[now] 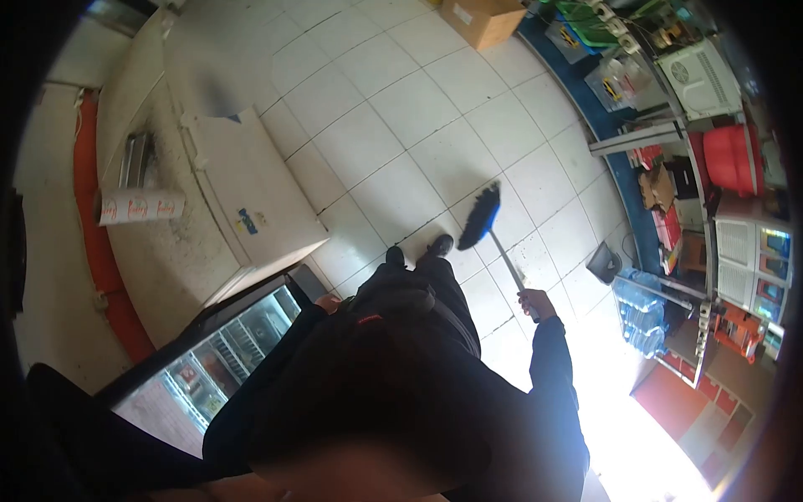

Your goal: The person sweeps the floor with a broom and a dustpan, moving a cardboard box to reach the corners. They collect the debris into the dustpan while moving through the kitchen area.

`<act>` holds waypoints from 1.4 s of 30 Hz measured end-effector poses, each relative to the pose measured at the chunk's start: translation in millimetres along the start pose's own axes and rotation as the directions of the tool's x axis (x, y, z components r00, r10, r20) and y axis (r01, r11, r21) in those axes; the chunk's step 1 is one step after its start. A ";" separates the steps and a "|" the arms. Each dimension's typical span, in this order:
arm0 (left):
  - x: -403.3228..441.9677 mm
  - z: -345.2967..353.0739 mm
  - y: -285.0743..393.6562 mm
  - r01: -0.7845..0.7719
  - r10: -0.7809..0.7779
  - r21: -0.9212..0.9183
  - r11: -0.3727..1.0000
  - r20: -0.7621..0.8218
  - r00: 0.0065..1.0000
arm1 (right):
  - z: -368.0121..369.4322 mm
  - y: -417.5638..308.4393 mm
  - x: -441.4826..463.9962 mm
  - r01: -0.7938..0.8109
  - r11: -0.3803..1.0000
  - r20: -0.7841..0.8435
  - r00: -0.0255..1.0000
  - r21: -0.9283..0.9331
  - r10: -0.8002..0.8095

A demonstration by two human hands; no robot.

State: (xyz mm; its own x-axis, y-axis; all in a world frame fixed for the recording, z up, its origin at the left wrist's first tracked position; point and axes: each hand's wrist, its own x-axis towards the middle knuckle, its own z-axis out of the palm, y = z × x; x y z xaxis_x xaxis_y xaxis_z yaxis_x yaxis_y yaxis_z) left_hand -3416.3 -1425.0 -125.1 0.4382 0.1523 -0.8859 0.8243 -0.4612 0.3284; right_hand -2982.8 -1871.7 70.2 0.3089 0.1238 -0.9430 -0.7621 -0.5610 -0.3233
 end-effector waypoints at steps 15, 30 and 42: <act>2.6 -133.5 200.6 -0.091 -0.024 -0.261 0.961 -0.406 0.914 | 52.7 -189.7 15.9 0.399 0.911 0.267 0.894 -0.108 -0.360; 26.2 -201.2 269.7 -0.225 0.096 -0.239 0.945 -0.452 0.887 | 76.8 -228.2 215.8 0.418 0.849 0.444 0.725 0.323 -0.526; 158.0 -328.9 166.1 -0.262 0.309 0.198 0.945 -0.262 0.914 | -35.6 -62.4 62.5 0.028 0.857 -0.022 1.000 0.515 -0.019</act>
State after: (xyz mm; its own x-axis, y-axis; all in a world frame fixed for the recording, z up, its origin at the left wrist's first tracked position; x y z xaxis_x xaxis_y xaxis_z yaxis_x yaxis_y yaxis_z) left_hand -3092.3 -1190.0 -102.7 0.7489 0.2255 -0.6231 0.5927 -0.6484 0.4778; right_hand -2895.6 -1858.1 34.3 0.3359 0.1160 -0.9347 -0.9374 -0.0562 -0.3438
